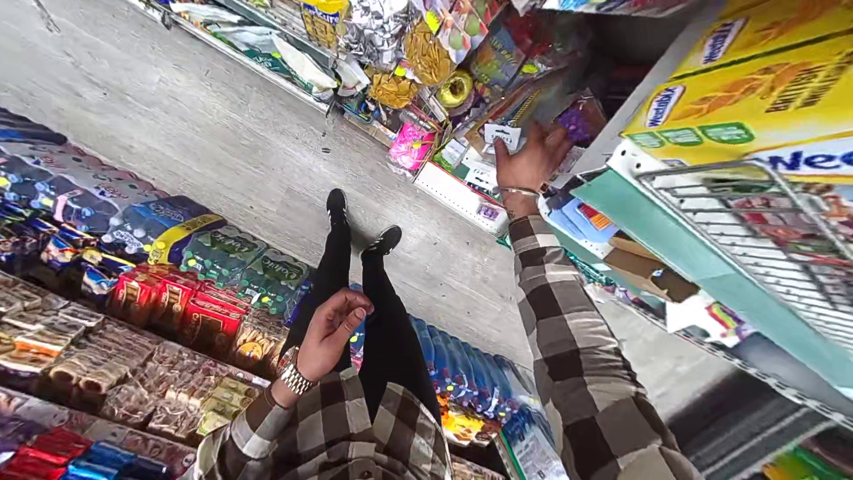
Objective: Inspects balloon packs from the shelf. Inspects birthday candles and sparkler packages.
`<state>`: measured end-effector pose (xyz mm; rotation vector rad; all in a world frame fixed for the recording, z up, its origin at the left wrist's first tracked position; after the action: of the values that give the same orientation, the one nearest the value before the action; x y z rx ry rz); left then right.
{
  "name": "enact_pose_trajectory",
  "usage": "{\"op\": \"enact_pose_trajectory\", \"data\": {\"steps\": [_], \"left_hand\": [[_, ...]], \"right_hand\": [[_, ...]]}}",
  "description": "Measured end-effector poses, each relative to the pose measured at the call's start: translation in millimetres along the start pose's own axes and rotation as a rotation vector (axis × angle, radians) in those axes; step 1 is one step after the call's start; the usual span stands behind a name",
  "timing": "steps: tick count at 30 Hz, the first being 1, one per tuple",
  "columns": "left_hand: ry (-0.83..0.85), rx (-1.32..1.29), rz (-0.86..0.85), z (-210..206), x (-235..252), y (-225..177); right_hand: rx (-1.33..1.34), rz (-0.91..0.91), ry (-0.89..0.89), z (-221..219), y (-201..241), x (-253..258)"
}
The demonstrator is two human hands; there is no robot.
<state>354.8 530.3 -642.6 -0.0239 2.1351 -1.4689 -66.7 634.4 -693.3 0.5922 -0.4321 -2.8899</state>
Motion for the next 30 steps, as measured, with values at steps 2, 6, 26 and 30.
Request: {"op": "enact_pose_trajectory", "data": {"steps": [2, 6, 26, 30], "left_hand": [[-0.005, 0.002, 0.02, 2.2, 0.2, 5.5], [-0.02, -0.005, 0.003, 12.7, 3.2, 12.3], [-0.022, -0.007, 0.04, 15.8, 26.8, 12.8], [-0.037, 0.0, 0.055, 17.5, 24.5, 13.2]], "right_hand": [[-0.112, -0.007, 0.021, -3.9, 3.7, 13.4], [-0.132, 0.166, -0.382, -61.0, -51.6, 36.9], [-0.141, 0.075, -0.211, -32.3, -42.1, 41.1], [-0.273, -0.215, -0.147, -40.6, -22.1, 80.0]]}}
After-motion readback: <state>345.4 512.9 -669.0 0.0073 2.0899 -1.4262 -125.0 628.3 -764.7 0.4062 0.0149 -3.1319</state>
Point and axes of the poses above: each hand's wrist, its own x-axis towards the middle knuckle, its own z-axis out of the back of the hand, y = z × x, the point moved 2 cm from there along x, towards the middle knuckle, and after that the axes turned 1 degree about y, right-handed, at the moved point
